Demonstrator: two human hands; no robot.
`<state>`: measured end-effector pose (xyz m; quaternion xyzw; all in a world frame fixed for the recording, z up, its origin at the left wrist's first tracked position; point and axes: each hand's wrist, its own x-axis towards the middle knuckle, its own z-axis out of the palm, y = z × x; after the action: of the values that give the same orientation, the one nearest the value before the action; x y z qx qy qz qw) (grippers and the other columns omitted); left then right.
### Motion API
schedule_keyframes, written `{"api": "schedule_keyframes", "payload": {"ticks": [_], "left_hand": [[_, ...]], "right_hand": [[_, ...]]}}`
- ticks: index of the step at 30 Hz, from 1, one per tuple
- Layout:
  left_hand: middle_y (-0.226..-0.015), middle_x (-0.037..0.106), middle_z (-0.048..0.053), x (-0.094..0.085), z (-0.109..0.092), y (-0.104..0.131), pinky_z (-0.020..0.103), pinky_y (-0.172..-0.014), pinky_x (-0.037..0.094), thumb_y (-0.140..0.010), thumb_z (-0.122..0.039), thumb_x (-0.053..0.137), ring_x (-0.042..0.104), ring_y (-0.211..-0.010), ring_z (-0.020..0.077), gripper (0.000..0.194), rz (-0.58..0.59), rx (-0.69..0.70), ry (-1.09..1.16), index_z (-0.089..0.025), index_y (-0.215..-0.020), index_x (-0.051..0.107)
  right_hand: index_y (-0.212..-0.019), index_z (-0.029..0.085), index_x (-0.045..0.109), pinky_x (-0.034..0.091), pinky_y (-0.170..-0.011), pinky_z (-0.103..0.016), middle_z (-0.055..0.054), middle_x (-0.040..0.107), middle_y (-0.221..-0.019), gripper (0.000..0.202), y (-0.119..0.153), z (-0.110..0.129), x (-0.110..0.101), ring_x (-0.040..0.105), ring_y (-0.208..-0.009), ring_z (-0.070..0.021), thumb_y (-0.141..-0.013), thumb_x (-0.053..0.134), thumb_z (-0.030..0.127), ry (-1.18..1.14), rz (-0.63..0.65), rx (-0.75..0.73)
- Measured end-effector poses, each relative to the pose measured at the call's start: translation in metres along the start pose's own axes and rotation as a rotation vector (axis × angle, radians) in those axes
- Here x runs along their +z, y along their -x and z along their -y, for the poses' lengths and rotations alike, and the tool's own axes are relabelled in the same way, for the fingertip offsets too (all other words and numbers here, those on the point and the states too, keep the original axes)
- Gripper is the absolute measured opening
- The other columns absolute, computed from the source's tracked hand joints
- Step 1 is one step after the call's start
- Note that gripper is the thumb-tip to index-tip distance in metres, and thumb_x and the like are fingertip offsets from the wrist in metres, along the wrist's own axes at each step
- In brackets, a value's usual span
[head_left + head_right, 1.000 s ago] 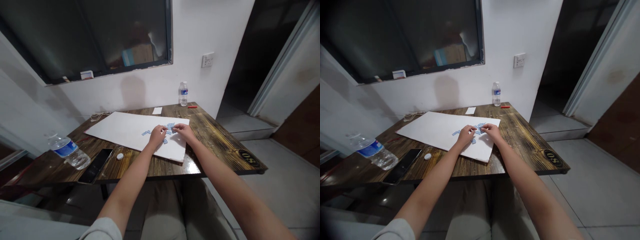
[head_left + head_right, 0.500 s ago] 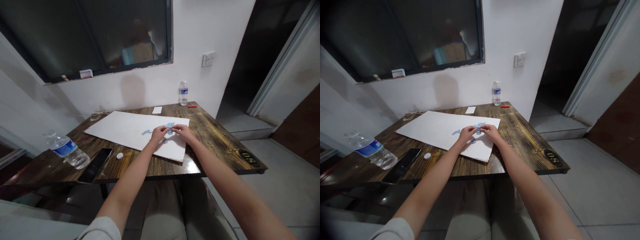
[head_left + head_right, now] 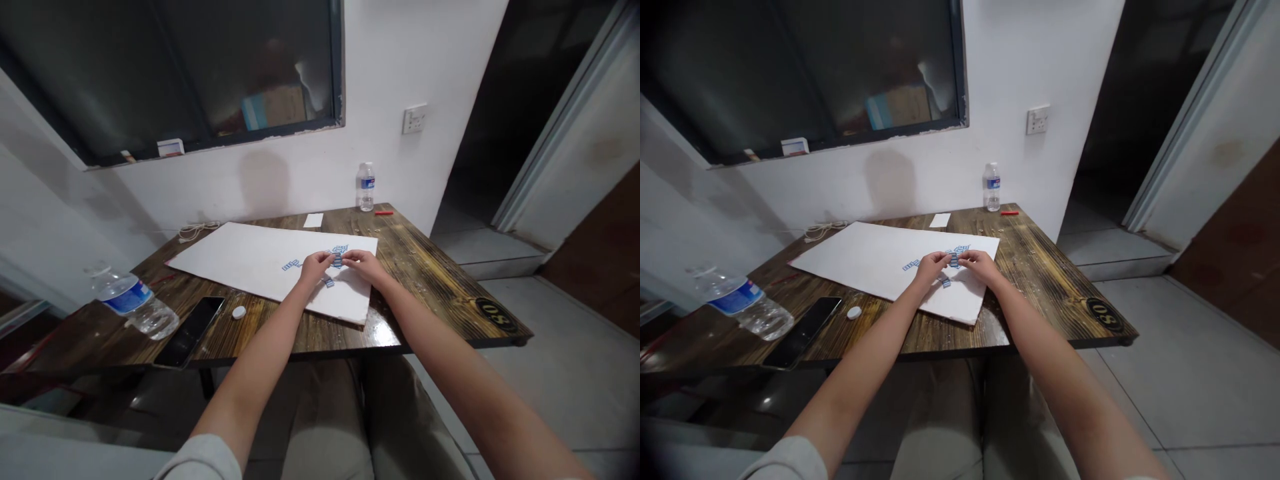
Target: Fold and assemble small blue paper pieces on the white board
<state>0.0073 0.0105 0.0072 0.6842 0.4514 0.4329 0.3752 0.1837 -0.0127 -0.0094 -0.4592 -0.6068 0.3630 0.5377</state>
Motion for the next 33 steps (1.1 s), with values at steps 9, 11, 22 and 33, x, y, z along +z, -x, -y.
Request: {"api": "schedule_keyframes", "payload": {"ticks": [9, 11, 22, 33], "left_hand": [[-0.062, 0.060, 0.000, -0.001, 0.000, 0.002, 0.025, -0.056, 0.039, -0.068, -0.057, 0.069, 0.052, -0.058, 0.0121, 0.041, 0.029, -0.036, 0.022, -0.016, -0.076, 0.070], [-0.061, 0.059, 0.000, -0.001, -0.002, 0.003, 0.024, -0.053, 0.036, -0.068, -0.057, 0.069, 0.048, -0.054, 0.0103, 0.042, 0.040, -0.068, 0.044, -0.016, -0.077, 0.070], [-0.057, 0.054, -0.001, -0.001, -0.008, 0.007, 0.023, -0.050, 0.031, -0.062, -0.059, 0.073, 0.043, -0.050, 0.0079, 0.046, 0.029, -0.102, 0.139, -0.014, -0.069, 0.067], [-0.056, 0.054, -0.001, 0.000, -0.006, 0.004, 0.024, -0.054, 0.034, -0.059, -0.052, 0.076, 0.048, -0.055, 0.0104, 0.041, -0.006, -0.094, 0.179, -0.014, -0.073, 0.069]], "right_hand": [[-0.075, 0.020, 0.072, 0.045, -0.069, -0.031, -0.003, 0.071, -0.078, 0.023, -0.001, -0.003, -0.001, 0.056, -0.068, -0.0164, -0.065, 0.069, 0.040, 0.025, 0.034, -0.029], [-0.075, 0.019, 0.071, 0.045, -0.070, -0.031, -0.003, 0.071, -0.077, 0.023, -0.002, -0.003, -0.001, 0.056, -0.069, -0.0164, -0.065, 0.069, 0.041, 0.026, 0.039, -0.032], [-0.078, 0.018, 0.070, 0.045, -0.071, -0.032, -0.003, 0.069, -0.076, 0.024, -0.003, -0.006, 0.000, 0.056, -0.068, -0.0165, -0.067, 0.068, 0.039, 0.018, 0.065, -0.009], [-0.079, 0.017, 0.070, 0.046, -0.070, -0.030, -0.004, 0.069, -0.077, 0.025, -0.003, -0.009, -0.001, 0.057, -0.071, -0.0165, -0.067, 0.069, 0.039, 0.027, 0.116, -0.041]]}}
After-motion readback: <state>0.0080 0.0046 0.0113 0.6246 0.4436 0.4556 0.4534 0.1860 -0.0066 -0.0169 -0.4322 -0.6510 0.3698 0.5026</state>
